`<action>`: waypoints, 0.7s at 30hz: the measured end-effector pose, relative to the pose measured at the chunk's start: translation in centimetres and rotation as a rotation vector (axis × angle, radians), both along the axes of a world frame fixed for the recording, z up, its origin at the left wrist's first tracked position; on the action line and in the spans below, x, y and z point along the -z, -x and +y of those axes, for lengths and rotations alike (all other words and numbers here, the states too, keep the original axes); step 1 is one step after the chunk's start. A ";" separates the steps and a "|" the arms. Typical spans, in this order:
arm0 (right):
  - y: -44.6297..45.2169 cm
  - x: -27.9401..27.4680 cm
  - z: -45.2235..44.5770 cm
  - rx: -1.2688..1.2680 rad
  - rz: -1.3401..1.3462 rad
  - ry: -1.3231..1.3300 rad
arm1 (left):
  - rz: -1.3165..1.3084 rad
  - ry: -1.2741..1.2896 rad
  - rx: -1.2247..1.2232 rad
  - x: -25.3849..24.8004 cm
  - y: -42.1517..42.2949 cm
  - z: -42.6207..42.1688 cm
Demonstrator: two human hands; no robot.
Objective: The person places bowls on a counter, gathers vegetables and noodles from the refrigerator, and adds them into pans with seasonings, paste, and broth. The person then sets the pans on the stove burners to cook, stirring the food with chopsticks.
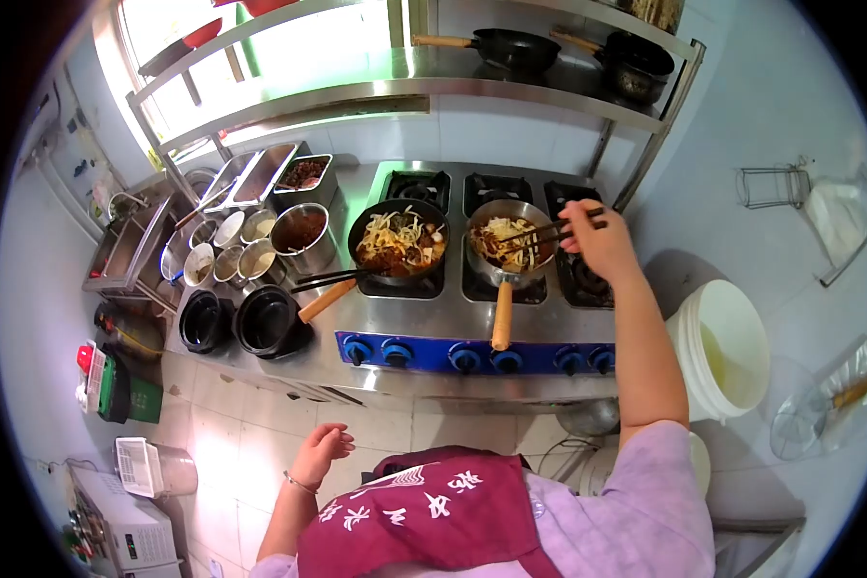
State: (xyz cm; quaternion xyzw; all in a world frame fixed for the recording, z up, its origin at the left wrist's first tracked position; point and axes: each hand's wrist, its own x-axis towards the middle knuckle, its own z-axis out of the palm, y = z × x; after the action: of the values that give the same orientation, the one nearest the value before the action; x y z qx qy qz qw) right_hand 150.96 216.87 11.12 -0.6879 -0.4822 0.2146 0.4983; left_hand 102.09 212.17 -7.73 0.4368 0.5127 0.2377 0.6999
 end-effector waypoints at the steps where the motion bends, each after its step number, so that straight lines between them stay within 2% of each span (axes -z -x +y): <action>1: 0.6 0.5 0.4 -0.016 -0.063 0.046 | -0.014 0.010 0.001 0.0 -0.2 0.0; 2: 1.0 1.2 1.0 -0.034 -0.126 0.088 | -0.014 0.010 0.000 -0.1 -0.4 0.0; 5: 1.0 2.8 1.7 -0.044 -0.099 0.092 | -0.027 0.002 0.033 -1.2 -1.1 -0.3; 8: 0.8 1.5 1.2 -0.077 -0.103 0.126 | -0.028 -0.013 0.024 -0.6 -0.7 -0.3; 10: 0.0 0.5 1.5 0.032 -0.050 0.103 | 0.009 -0.011 0.020 -0.3 -0.4 -0.6; 12: 0.0 2.3 2.4 0.024 -0.018 0.035 | 0.005 -0.003 0.017 -0.3 -0.4 -0.9; 14: 1.1 3.7 2.7 -0.117 -0.354 0.107 | 0.006 -0.004 -0.003 -0.6 -0.4 -0.9; 16: 3.0 1.9 1.4 -0.193 -0.416 0.144 | -0.001 -0.012 0.007 -0.2 -0.2 -1.0; 18: 3.2 2.5 0.8 -0.440 -0.786 -0.056 | 0.027 -0.009 0.015 0.0 0.0 -1.0; 20: 3.8 3.8 1.1 -0.517 -0.813 -0.084 | 0.039 -0.039 0.059 0.5 0.4 -0.8; 21: 4.1 4.3 1.2 -0.518 -0.799 -0.074 | 0.049 -0.038 0.006 0.1 0.5 -0.9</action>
State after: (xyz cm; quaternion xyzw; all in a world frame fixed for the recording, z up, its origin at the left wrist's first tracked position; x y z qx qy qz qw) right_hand 146.85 218.07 6.85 -0.5555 -0.7989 0.0329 0.2281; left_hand 101.63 211.24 -7.81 0.4573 0.5236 0.2346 0.6795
